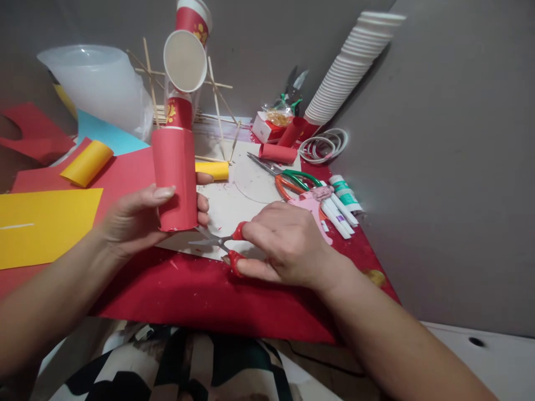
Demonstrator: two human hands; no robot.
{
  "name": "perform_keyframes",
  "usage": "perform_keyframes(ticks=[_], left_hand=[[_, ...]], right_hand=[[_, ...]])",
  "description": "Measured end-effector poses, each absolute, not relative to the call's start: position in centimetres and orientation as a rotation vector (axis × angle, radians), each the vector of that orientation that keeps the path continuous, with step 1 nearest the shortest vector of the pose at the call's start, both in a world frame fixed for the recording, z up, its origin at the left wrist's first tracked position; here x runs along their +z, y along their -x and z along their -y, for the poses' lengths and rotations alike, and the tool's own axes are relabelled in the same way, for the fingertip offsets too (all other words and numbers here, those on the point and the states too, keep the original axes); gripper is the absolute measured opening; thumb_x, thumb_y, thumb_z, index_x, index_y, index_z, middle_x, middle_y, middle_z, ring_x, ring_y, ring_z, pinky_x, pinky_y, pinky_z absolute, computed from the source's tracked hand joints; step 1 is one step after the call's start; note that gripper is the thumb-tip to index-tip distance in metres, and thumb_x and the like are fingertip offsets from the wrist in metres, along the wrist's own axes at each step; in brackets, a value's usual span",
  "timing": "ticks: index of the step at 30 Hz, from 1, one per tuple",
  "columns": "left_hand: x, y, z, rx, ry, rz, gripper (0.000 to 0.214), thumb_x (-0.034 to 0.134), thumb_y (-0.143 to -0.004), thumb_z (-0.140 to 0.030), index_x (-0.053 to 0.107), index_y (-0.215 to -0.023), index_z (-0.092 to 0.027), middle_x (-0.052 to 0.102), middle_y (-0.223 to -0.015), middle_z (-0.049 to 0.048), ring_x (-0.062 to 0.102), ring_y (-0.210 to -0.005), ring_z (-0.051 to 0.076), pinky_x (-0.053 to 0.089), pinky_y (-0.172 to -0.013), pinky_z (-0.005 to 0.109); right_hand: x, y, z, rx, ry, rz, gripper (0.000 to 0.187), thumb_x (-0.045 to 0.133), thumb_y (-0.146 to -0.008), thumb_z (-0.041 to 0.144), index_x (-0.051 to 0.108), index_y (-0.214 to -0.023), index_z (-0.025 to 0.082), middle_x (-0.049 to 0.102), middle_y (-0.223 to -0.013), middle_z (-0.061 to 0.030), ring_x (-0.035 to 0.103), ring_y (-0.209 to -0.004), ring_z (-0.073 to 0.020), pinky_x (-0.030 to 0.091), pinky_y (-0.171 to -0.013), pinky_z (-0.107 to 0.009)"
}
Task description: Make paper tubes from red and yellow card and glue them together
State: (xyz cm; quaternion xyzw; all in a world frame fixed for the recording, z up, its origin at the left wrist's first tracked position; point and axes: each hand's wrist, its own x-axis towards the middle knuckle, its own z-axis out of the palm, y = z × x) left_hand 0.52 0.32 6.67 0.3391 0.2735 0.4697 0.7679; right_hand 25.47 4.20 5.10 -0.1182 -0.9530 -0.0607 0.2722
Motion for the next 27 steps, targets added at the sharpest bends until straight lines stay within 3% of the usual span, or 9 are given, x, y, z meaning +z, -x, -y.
perform_keyframes(ticks=[7,12,16,27], left_hand=[[6.2,-1.1,-0.8,1.014,-0.638,-0.735,0.032,0.068,-0.086,-0.036,0.068,-0.106,-0.012,0.075,-0.084,0.0093,0.074,-0.073,0.019,0.061,-0.068,0.028],[5.9,-1.3,-1.0,1.01,-0.606,-0.72,0.035,0.065,-0.09,-0.042,0.066,-0.11,-0.013,0.073,-0.083,0.0084,0.071,-0.065,0.016,0.059,-0.059,0.025],[5.7,-1.6,-1.0,1.007,-0.578,-0.719,0.04,0.064,-0.091,-0.042,0.065,-0.117,-0.012,0.074,-0.084,0.0095,0.071,-0.066,0.017,0.058,-0.058,0.024],[5.7,-2.0,-0.8,0.977,-0.489,-0.726,0.037,0.062,-0.093,-0.042,0.065,-0.112,-0.011,0.074,-0.083,0.0099,0.073,-0.068,0.017,0.061,-0.062,0.025]], right_hand=[[4.7,-25.7,-4.3,-0.28,0.445,2.582,0.028,0.057,-0.094,0.041,0.06,-0.076,0.02,0.057,-0.056,-0.0004,0.054,-0.053,-0.0163,0.041,-0.058,-0.03],[4.5,-25.5,-4.2,-0.283,0.499,2.558,0.026,0.058,-0.093,0.038,0.062,-0.075,0.019,0.057,-0.054,0.0009,0.054,-0.051,-0.0147,0.038,-0.056,-0.028],[4.3,-25.0,-4.0,-0.309,0.526,2.549,0.03,0.057,-0.094,0.038,0.061,-0.071,0.019,0.057,-0.052,0.0009,0.053,-0.049,-0.0143,0.037,-0.055,-0.028],[3.5,-24.2,-3.9,-0.219,0.564,2.55,0.027,0.053,-0.092,0.033,0.059,-0.069,0.02,0.057,-0.051,0.0012,0.051,-0.047,-0.013,0.034,-0.053,-0.026]])
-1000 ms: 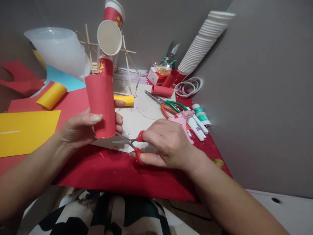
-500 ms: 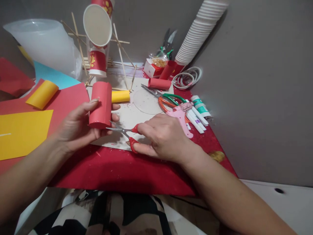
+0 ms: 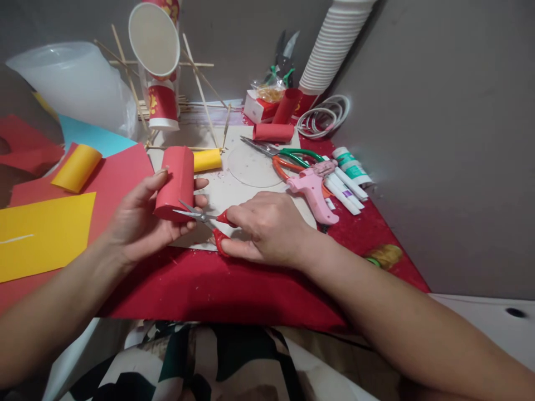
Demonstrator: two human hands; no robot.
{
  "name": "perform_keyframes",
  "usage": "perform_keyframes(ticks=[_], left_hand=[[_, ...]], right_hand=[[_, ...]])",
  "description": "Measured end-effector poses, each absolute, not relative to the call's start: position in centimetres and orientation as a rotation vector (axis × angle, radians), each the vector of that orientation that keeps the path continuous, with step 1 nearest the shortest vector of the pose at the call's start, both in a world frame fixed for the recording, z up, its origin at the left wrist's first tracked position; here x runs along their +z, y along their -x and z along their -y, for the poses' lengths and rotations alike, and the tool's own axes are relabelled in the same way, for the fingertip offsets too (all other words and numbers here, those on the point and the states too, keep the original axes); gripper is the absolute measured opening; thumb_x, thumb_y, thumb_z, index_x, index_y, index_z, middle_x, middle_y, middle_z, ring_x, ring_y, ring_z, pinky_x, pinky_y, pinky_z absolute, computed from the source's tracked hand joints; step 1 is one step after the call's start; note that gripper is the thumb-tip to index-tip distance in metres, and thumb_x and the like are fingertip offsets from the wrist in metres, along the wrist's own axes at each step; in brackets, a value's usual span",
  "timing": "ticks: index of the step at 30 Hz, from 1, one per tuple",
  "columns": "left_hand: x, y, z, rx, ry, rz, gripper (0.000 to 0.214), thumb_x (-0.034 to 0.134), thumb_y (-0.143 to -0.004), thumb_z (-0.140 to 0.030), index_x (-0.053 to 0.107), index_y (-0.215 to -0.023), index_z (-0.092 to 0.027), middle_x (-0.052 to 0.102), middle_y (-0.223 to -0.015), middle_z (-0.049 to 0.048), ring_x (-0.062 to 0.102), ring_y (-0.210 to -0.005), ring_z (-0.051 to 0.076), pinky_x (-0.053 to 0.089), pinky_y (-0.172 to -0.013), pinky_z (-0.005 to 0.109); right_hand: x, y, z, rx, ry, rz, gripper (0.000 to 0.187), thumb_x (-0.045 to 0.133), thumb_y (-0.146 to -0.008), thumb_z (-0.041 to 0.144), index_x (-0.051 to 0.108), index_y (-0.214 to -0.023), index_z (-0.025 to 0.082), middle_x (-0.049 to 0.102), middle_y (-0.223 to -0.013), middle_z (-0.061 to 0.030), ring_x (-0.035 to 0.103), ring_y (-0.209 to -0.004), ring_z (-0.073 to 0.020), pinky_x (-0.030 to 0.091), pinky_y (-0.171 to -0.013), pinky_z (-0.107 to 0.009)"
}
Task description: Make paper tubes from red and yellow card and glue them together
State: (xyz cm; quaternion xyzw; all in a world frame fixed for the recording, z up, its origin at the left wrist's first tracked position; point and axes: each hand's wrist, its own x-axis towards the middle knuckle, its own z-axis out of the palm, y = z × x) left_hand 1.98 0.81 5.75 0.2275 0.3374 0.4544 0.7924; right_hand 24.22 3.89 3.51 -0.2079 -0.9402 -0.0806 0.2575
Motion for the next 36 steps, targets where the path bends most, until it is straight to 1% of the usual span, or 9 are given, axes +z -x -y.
perform_keyframes(ticks=[4,9,14,17,21,30,36], left_hand=[[5.55,-1.97,-0.78,0.961,-0.47,-0.7,0.038,0.058,-0.094,-0.044,0.065,-0.111,-0.01,0.074,-0.082,0.0101,0.073,-0.069,0.017,0.06,-0.062,0.024],[5.46,-2.07,-0.67,0.927,-0.458,-0.697,0.039,0.058,-0.094,-0.045,0.065,-0.113,-0.011,0.074,-0.081,0.009,0.073,-0.068,0.016,0.06,-0.062,0.024],[5.32,-2.21,-0.66,0.916,-0.445,-0.699,0.039,0.057,-0.094,-0.045,0.066,-0.109,-0.01,0.074,-0.08,0.0096,0.072,-0.067,0.016,0.06,-0.061,0.023],[5.23,-2.23,-0.68,0.914,-0.441,-0.693,0.04,0.057,-0.094,-0.044,0.066,-0.109,-0.009,0.075,-0.08,0.0097,0.072,-0.067,0.016,0.06,-0.062,0.024],[5.23,-2.18,-0.69,0.909,-0.447,-0.696,0.041,0.058,-0.093,-0.045,0.065,-0.111,-0.009,0.074,-0.081,0.009,0.072,-0.067,0.016,0.06,-0.062,0.024],[5.27,-2.18,-0.78,0.893,-0.479,-0.736,0.043,0.059,-0.093,-0.046,0.063,-0.115,-0.01,0.074,-0.082,0.008,0.072,-0.069,0.015,0.061,-0.064,0.023],[5.26,-2.31,-0.79,0.899,-0.464,-0.757,0.042,0.059,-0.093,-0.046,0.063,-0.114,-0.01,0.075,-0.081,0.0074,0.072,-0.069,0.014,0.061,-0.063,0.021]], right_hand=[[3.25,-24.17,-3.88,-0.179,0.542,2.515,0.027,0.051,-0.093,0.031,0.058,-0.069,0.02,0.057,-0.051,0.001,0.052,-0.047,-0.0133,0.036,-0.054,-0.027],[3.16,-24.12,-3.78,-0.148,0.539,2.532,0.025,0.054,-0.092,0.033,0.057,-0.069,0.022,0.057,-0.051,0.0013,0.053,-0.048,-0.0144,0.035,-0.054,-0.028],[3.13,-24.1,-3.67,-0.169,0.49,2.492,0.024,0.057,-0.093,0.032,0.058,-0.072,0.022,0.058,-0.052,0.0016,0.053,-0.049,-0.0147,0.034,-0.055,-0.03],[3.19,-24.17,-3.75,-0.178,0.47,2.505,0.025,0.059,-0.092,0.034,0.058,-0.071,0.021,0.061,-0.054,0.0016,0.054,-0.049,-0.0142,0.036,-0.055,-0.03],[3.26,-24.27,-3.81,-0.179,0.501,2.527,0.028,0.056,-0.094,0.037,0.059,-0.071,0.022,0.062,-0.055,0.0008,0.055,-0.05,-0.0149,0.036,-0.056,-0.03],[2.54,-24.15,-3.78,-0.147,0.58,2.517,0.031,0.05,-0.094,0.041,0.057,-0.07,0.023,0.057,-0.051,-0.0001,0.051,-0.049,-0.0161,0.031,-0.056,-0.032],[2.98,-24.38,-3.86,-0.161,0.515,2.555,0.029,0.055,-0.093,0.038,0.058,-0.069,0.022,0.059,-0.053,0.0002,0.052,-0.049,-0.0155,0.033,-0.055,-0.031]])
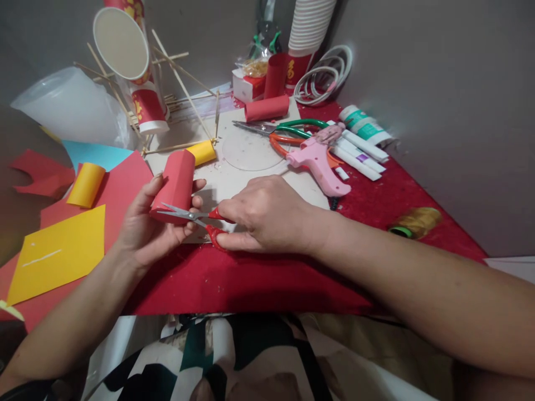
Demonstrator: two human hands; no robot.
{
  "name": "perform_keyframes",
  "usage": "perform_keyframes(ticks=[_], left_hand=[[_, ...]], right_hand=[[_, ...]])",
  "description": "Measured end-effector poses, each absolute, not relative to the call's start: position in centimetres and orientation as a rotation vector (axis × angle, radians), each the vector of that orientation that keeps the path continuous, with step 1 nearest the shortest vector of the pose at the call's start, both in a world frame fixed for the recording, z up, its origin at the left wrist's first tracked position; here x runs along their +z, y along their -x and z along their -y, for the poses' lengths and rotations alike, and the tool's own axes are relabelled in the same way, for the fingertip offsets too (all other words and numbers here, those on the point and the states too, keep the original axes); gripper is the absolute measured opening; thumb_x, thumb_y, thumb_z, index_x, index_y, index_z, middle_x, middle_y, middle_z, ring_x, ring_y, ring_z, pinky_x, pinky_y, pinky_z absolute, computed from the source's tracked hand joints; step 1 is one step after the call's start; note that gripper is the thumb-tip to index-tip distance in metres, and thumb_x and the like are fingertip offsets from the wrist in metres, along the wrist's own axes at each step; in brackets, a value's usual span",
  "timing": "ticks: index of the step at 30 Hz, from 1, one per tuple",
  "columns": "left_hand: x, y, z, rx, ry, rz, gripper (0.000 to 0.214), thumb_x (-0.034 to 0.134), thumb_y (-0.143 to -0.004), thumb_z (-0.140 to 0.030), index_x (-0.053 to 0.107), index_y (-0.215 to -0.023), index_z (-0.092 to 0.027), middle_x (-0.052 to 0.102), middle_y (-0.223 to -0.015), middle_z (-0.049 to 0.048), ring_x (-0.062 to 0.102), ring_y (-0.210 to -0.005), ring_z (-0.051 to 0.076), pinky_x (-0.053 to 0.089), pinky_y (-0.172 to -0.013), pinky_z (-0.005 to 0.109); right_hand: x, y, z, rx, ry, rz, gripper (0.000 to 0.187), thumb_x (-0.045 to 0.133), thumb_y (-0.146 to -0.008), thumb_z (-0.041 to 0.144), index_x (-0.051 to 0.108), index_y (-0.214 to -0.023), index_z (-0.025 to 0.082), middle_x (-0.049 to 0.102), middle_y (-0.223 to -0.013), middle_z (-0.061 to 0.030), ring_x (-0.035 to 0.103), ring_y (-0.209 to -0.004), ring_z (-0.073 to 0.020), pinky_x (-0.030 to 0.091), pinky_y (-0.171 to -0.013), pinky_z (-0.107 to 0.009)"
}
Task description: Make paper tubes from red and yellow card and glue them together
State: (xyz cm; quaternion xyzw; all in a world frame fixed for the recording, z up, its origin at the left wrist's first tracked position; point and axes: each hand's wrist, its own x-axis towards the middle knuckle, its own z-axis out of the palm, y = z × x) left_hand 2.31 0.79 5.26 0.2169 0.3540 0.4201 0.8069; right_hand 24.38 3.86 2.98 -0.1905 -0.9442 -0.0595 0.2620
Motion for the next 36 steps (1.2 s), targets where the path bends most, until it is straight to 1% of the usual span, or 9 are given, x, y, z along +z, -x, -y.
perform_keyframes(ticks=[5,10,15,21,28,32,36], left_hand=[[5.2,-2.3,-0.8,0.906,-0.486,-0.77,0.045,0.062,-0.091,-0.046,0.062,-0.118,-0.011,0.074,-0.082,0.0071,0.073,-0.071,0.015,0.06,-0.064,0.021],[5.2,-2.4,-0.8,0.902,-0.493,-0.761,0.049,0.063,-0.091,-0.047,0.059,-0.124,-0.011,0.074,-0.08,0.0063,0.073,-0.069,0.015,0.061,-0.063,0.021],[5.7,-2.7,-0.7,0.92,-0.419,-0.785,0.044,0.053,-0.096,-0.044,0.061,-0.12,-0.007,0.074,-0.078,0.0083,0.073,-0.065,0.015,0.062,-0.061,0.021],[5.9,-2.9,-0.7,0.937,-0.394,-0.808,0.042,0.044,-0.1,-0.042,0.063,-0.113,-0.007,0.074,-0.075,0.0091,0.072,-0.062,0.015,0.061,-0.057,0.022],[6.1,-3.1,-0.7,0.958,-0.431,-0.862,0.038,0.047,-0.099,-0.041,0.063,-0.11,-0.009,0.072,-0.073,0.0077,0.07,-0.059,0.014,0.06,-0.054,0.021],[6.0,-3.3,-0.6,0.97,-0.462,-0.907,0.036,0.052,-0.097,-0.042,0.063,-0.109,-0.01,0.071,-0.071,0.0062,0.068,-0.057,0.013,0.058,-0.052,0.018],[5.6,-3.3,-0.6,0.963,-0.466,-0.913,0.037,0.057,-0.094,-0.042,0.062,-0.111,-0.01,0.071,-0.072,0.0062,0.069,-0.057,0.013,0.058,-0.052,0.019]], right_hand=[[3.0,-24.4,-3.9,-0.19,0.481,2.532,0.031,0.055,-0.095,0.038,0.059,-0.069,0.021,0.058,-0.052,-0.0003,0.051,-0.048,-0.016,0.032,-0.053,-0.031],[2.7,-24.4,-4.0,-0.179,0.477,2.546,0.03,0.052,-0.097,0.036,0.059,-0.071,0.022,0.059,-0.054,-0.0001,0.051,-0.05,-0.0158,0.032,-0.056,-0.031],[2.2,-24.2,-3.9,-0.177,0.493,2.521,0.037,0.045,-0.099,0.038,0.059,-0.07,0.021,0.058,-0.054,-0.0004,0.05,-0.049,-0.016,0.031,-0.057,-0.03],[1.8,-24.4,-3.9,-0.171,0.493,2.507,0.038,0.043,-0.1,0.036,0.06,-0.07,0.021,0.056,-0.053,-0.0004,0.049,-0.05,-0.0163,0.03,-0.058,-0.031],[1.8,-24.3,-3.9,-0.202,0.512,2.528,0.04,0.041,-0.101,0.037,0.057,-0.067,0.022,0.054,-0.052,-0.0005,0.048,-0.05,-0.0167,0.028,-0.058,-0.031],[2.3,-24.3,-3.9,-0.193,0.511,2.576,0.036,0.045,-0.099,0.037,0.057,-0.069,0.021,0.058,-0.054,-0.001,0.05,-0.051,-0.0164,0.03,-0.058,-0.031],[2.7,-24.4,-3.9,-0.191,0.503,2.614,0.034,0.047,-0.098,0.036,0.058,-0.07,0.021,0.06,-0.055,-0.0012,0.051,-0.051,-0.0161,0.031,-0.058,-0.03]])
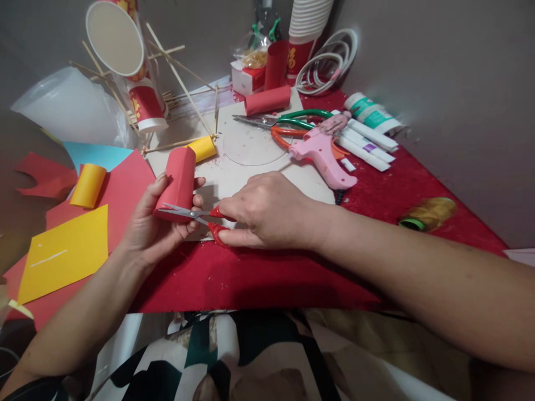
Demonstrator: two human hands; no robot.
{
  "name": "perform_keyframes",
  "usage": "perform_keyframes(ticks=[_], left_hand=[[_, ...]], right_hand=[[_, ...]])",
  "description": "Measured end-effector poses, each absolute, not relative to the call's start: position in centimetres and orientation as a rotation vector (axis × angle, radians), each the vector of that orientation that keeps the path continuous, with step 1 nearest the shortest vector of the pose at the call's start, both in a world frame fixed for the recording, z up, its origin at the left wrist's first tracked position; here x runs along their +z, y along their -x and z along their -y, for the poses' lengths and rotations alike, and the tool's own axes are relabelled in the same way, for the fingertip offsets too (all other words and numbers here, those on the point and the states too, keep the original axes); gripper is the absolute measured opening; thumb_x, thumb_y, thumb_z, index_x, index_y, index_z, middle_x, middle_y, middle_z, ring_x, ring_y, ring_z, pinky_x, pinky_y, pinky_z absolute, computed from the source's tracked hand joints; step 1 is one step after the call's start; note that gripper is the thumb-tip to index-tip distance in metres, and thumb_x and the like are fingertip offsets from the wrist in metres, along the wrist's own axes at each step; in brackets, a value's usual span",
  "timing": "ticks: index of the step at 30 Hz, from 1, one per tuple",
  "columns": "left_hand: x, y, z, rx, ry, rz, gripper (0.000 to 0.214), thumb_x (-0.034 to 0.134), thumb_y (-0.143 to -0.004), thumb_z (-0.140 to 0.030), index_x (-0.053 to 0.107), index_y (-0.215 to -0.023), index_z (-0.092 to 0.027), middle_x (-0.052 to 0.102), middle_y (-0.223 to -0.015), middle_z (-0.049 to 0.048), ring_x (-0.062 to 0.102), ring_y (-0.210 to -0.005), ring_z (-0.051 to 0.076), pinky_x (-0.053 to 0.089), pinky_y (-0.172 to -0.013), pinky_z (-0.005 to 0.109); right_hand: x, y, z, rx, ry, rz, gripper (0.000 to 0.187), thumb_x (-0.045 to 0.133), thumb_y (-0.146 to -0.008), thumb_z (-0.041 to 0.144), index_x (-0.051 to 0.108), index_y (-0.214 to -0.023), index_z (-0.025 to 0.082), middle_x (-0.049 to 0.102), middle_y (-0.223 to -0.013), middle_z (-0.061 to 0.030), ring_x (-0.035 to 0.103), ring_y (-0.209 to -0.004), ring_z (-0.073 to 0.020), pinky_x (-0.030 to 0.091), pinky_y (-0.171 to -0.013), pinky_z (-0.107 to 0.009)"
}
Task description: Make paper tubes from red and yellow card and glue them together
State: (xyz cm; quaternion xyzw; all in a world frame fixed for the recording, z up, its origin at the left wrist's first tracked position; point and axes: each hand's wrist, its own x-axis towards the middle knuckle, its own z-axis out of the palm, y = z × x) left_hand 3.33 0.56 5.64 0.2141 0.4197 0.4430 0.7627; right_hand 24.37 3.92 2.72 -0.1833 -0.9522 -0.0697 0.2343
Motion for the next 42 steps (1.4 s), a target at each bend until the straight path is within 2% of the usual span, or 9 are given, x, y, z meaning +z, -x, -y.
perform_keyframes(ticks=[11,19,33,42], left_hand=[[5.6,-3.3,-0.6,0.97,-0.458,-0.924,0.036,0.053,-0.096,-0.042,0.064,-0.106,-0.009,0.07,-0.07,0.0058,0.067,-0.056,0.013,0.059,-0.051,0.019],[5.5,-3.4,-0.5,0.95,-0.451,-0.917,0.033,0.054,-0.096,-0.041,0.063,-0.106,-0.01,0.069,-0.069,0.0048,0.067,-0.057,0.013,0.058,-0.051,0.019],[5.4,-3.6,-0.5,0.989,-0.397,-0.934,0.037,0.062,-0.091,-0.044,0.064,-0.109,-0.012,0.069,-0.07,0.0035,0.068,-0.059,0.013,0.058,-0.052,0.019],[5.6,-3.8,-0.4,0.995,-0.401,-1.003,0.03,0.06,-0.093,-0.041,0.066,-0.102,-0.012,0.067,-0.068,0.0026,0.066,-0.056,0.011,0.058,-0.05,0.018]], right_hand=[[2.4,-24.4,-4.0,-0.161,0.499,2.638,0.034,0.046,-0.1,0.036,0.064,-0.077,0.019,0.064,-0.059,-0.0029,0.056,-0.052,-0.0172,0.033,-0.059,-0.03],[2.5,-24.3,-3.9,-0.142,0.524,2.624,0.033,0.047,-0.097,0.036,0.061,-0.072,0.02,0.063,-0.057,-0.002,0.055,-0.052,-0.0168,0.032,-0.058,-0.03],[1.9,-24.3,-3.9,-0.188,0.553,2.61,0.039,0.041,-0.102,0.037,0.06,-0.073,0.02,0.059,-0.056,-0.0017,0.05,-0.052,-0.0162,0.031,-0.059,-0.031],[1.5,-24.5,-4.0,-0.208,0.604,2.568,0.039,0.042,-0.1,0.04,0.057,-0.069,0.021,0.056,-0.054,-0.0013,0.048,-0.052,-0.0161,0.027,-0.06,-0.031]])
